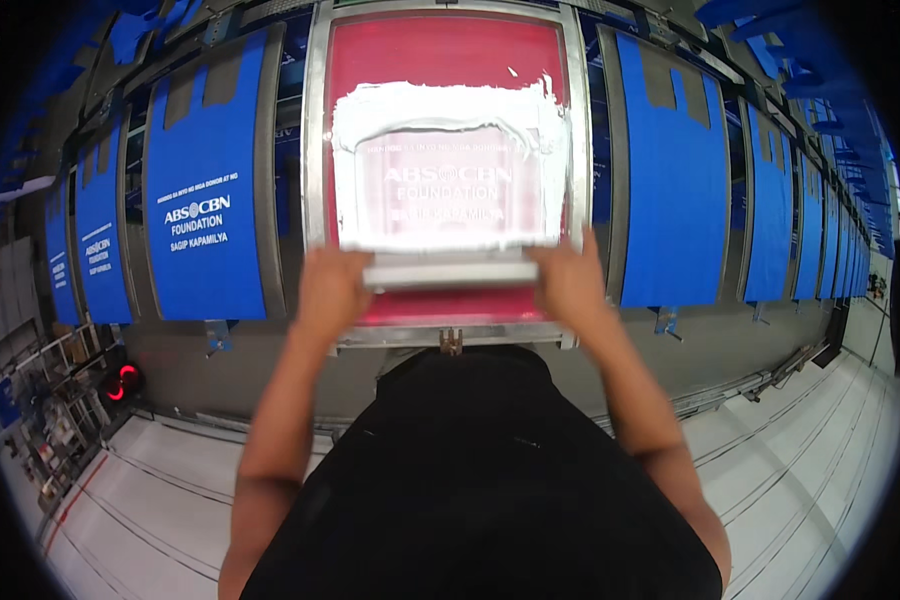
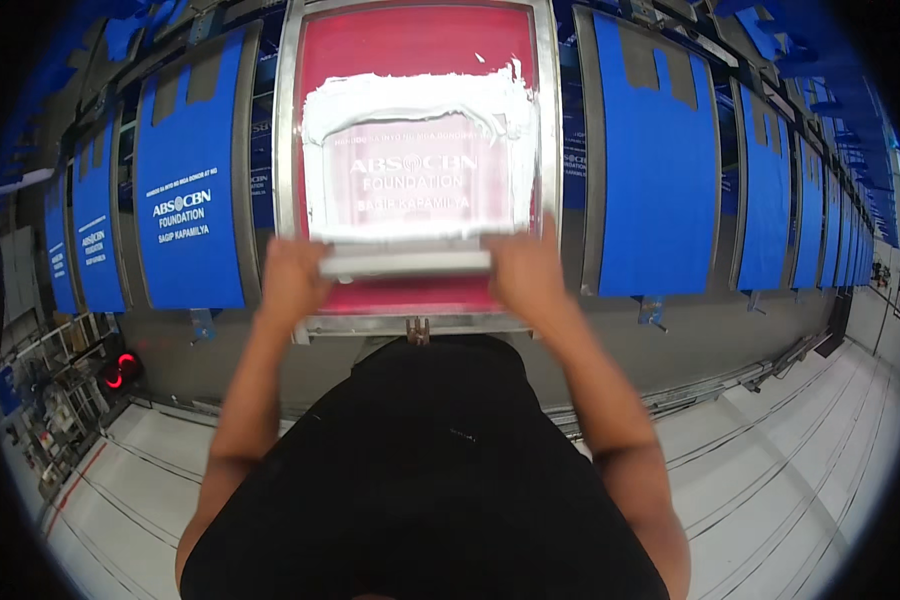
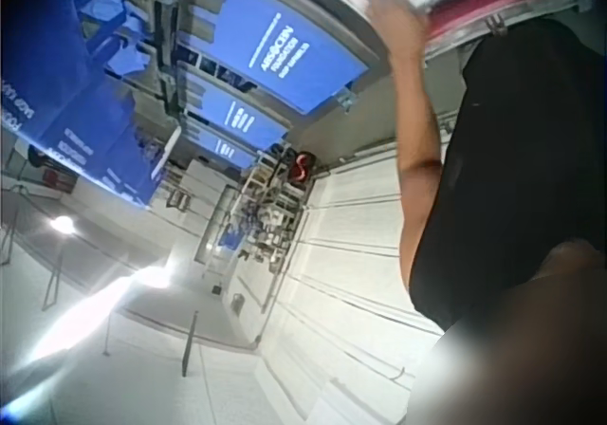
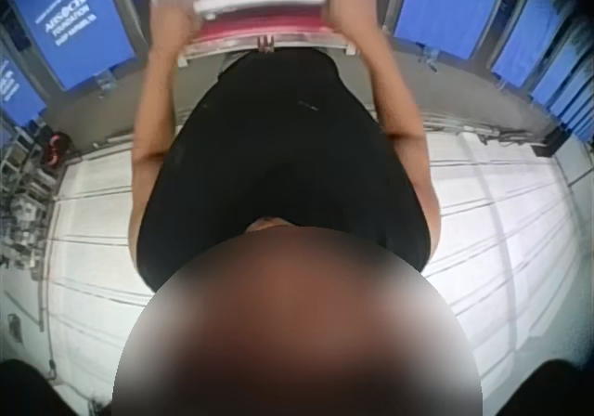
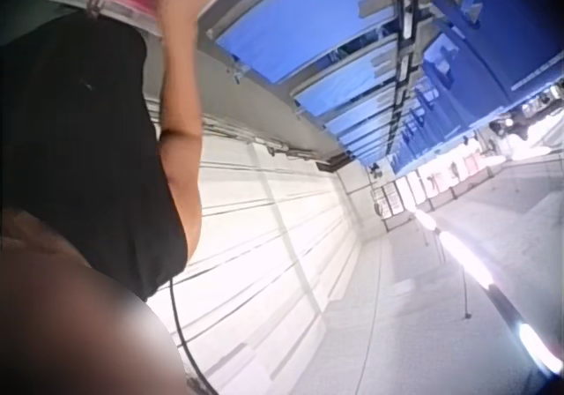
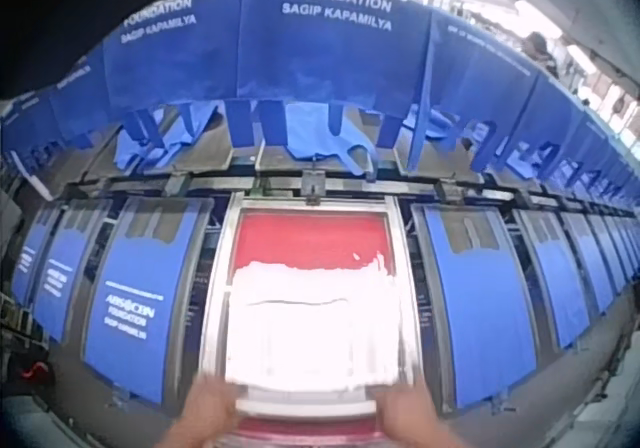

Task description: Applying white ink to a screen and using a squeegee to print a logo design onto blue garments on an industrial carousel.

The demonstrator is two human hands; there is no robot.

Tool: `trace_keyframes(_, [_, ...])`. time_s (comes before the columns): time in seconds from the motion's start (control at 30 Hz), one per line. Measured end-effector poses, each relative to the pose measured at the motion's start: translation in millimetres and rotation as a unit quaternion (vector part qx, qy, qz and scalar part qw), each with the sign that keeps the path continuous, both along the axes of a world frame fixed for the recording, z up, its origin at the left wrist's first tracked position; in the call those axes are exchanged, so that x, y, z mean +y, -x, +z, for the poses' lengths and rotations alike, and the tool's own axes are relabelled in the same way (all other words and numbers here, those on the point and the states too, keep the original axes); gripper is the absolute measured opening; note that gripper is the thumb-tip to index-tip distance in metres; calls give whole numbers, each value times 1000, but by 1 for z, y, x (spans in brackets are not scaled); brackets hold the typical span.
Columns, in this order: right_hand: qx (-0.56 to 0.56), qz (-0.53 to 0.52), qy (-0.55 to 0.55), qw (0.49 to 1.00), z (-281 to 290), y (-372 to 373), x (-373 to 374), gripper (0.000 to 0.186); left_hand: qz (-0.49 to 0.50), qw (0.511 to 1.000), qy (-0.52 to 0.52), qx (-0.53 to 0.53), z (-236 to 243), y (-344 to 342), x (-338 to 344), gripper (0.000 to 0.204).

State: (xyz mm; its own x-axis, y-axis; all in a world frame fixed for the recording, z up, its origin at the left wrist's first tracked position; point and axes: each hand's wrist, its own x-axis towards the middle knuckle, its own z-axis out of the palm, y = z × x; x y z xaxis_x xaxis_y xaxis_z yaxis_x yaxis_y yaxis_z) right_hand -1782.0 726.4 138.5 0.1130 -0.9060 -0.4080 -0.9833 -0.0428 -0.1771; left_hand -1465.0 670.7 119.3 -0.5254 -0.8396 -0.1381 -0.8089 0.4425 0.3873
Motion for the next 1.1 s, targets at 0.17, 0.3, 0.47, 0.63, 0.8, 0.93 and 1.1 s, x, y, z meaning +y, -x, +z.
trace_keyframes(0.17, [-29,-1,126,992,-46,2,-13,32,29,998,46,44,-31,11,-19,37])
trace_keyframes(0.3, [26,33,131,991,-50,28,-145,32,12,990,127,58,-41,29,-151,27])
trace_keyframes(0.47, [11,22,9,1000,-12,24,-87,41,8,998,64,23,-8,13,-87,30])
trace_keyframes(0.63, [-37,-14,17,999,-26,-1,18,44,-28,997,51,44,-11,-1,23,42])
trace_keyframes(0.8, [42,13,63,997,-47,26,-117,45,10,992,113,60,-44,30,-115,23])
trace_keyframes(0.93, [9,28,77,997,-33,38,-155,39,16,997,64,36,-30,35,-160,30])
trace_keyframes(1.1, [-9,15,24,1000,-3,5,-6,42,5,1000,17,6,-1,4,-10,31])
